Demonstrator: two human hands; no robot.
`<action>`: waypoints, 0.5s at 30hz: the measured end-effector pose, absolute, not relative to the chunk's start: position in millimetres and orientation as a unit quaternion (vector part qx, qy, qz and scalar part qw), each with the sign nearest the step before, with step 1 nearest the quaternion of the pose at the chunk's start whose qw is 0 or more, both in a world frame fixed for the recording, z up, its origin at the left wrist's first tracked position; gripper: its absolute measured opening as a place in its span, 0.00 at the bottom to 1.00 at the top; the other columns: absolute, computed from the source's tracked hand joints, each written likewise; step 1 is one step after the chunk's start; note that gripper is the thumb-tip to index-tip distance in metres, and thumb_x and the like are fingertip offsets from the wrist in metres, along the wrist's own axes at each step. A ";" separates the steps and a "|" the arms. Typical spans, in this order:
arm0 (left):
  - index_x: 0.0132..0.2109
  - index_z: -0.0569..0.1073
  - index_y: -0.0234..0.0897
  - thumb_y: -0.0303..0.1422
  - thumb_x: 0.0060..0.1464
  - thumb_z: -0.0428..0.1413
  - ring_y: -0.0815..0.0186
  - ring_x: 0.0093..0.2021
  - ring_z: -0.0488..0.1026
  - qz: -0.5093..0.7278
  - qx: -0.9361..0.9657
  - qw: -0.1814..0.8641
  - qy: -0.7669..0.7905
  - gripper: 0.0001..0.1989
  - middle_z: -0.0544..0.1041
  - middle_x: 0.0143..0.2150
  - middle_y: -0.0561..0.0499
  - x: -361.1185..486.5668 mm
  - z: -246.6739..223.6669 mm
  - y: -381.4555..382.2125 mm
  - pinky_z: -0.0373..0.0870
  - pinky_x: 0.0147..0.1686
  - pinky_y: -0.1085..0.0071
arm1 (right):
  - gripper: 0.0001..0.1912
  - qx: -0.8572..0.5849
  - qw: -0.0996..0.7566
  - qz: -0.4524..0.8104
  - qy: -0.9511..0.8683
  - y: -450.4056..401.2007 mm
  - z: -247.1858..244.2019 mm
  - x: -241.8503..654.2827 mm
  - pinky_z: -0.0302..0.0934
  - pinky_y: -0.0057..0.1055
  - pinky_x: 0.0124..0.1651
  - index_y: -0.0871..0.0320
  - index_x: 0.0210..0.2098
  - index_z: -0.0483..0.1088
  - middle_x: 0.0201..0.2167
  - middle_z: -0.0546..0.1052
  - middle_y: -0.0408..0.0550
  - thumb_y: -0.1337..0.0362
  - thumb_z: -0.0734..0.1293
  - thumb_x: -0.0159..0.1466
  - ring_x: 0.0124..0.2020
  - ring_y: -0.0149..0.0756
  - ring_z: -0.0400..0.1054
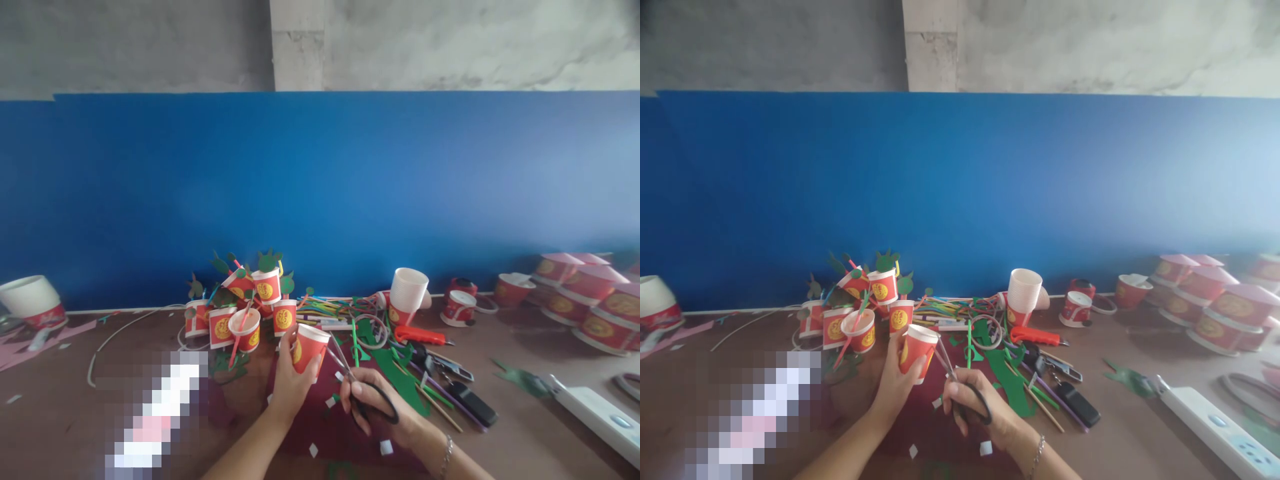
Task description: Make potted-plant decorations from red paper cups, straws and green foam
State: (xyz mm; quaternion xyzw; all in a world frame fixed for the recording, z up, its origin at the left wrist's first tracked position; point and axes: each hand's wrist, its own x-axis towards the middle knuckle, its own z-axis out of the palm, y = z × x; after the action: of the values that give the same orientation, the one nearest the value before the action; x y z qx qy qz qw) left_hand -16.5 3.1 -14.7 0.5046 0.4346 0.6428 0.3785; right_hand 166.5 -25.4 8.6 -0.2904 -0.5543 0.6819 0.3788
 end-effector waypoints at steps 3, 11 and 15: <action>0.57 0.57 0.40 0.34 0.47 0.59 0.55 0.54 0.67 0.639 0.520 0.379 0.421 0.30 0.66 0.54 0.42 -15.5 -11.7 -0.1 0.66 0.50 0.61 | 0.21 -0.288 0.400 0.712 -0.500 -23.0 7.6 169.1 0.43 0.20 0.16 0.62 0.28 0.67 0.24 0.71 0.44 0.48 0.62 0.60 0.13 0.21 0.57; 0.60 0.52 0.44 0.35 0.41 0.65 0.49 0.64 0.53 0.650 0.569 0.359 0.352 0.42 0.54 0.63 0.41 -13.7 -7.3 -7.3 0.62 0.56 0.56 | 0.29 -0.254 0.367 0.797 -0.408 -21.6 9.0 176.0 0.37 0.22 0.18 0.62 0.31 0.67 0.26 0.69 0.44 0.39 0.59 0.56 0.14 0.21 0.59; 0.58 0.54 0.43 0.32 0.46 0.61 0.52 0.60 0.59 0.639 0.576 0.353 0.366 0.35 0.58 0.60 0.40 -12.9 -11.5 -5.4 0.65 0.53 0.58 | 0.32 -0.252 0.345 0.813 -0.396 -22.9 13.5 175.7 0.34 0.22 0.18 0.62 0.32 0.67 0.26 0.68 0.44 0.35 0.57 0.55 0.14 0.22 0.58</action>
State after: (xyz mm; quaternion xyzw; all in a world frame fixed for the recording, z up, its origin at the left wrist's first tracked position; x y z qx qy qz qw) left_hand -12.9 -5.4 -11.5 0.5765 0.3661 0.6393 0.3534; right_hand 175.7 -22.9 13.5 -0.2522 -0.3961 0.8125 0.3454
